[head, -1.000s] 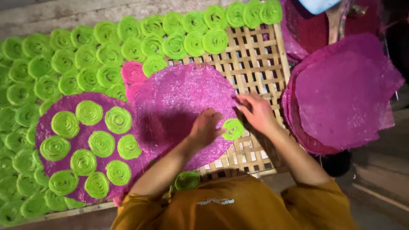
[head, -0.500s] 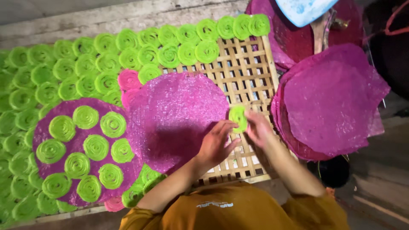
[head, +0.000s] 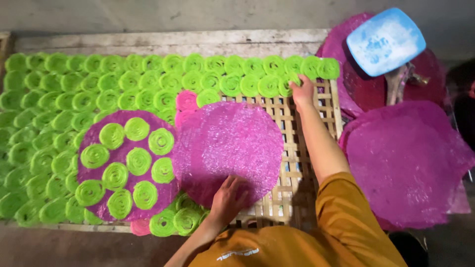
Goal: The person arranges colorful rolled items on a woven tray, placing green, pink, and yellow rolls in neat rows. The person occasionally moves a purple sheet to access more space on the tray.
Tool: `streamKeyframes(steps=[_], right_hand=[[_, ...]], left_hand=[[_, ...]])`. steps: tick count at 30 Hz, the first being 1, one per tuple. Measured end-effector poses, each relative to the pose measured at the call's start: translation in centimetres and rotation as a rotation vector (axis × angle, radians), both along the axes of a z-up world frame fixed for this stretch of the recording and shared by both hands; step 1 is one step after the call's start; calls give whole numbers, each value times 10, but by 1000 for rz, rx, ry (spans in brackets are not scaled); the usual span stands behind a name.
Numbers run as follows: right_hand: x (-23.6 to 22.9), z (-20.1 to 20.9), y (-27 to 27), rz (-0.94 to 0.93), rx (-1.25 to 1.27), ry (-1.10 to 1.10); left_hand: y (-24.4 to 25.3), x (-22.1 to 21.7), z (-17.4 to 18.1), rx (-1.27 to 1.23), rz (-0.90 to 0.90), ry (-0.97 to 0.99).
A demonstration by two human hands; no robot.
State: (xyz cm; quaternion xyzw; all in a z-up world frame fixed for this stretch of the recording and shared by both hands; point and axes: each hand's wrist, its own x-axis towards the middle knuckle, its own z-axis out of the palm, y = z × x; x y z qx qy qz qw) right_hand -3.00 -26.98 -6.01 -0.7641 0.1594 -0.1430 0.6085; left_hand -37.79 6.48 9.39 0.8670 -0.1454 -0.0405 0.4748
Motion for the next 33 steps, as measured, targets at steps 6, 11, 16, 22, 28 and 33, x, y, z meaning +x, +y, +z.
streamKeyframes(steps=[6,11,16,22,28,33], right_hand=[[-16,35,3,26,-546,-171],[-66,86,22,-6,-818,-283],[-168,99,72,361,-894,-84],[-219,104,105,276,-696,-189],[-268,117,-22,56,-298,-207],[-352,155,-201,-467,-825,-284]], left_hand=[[8,-16,-7,9,59,-1],[3,-19,-7,15,8,-22],[0,-23,-6,75,-14,-46],[-14,-26,3,126,-64,17],[-4,-16,8,258,2,234],[58,7,3,303,356,-212]])
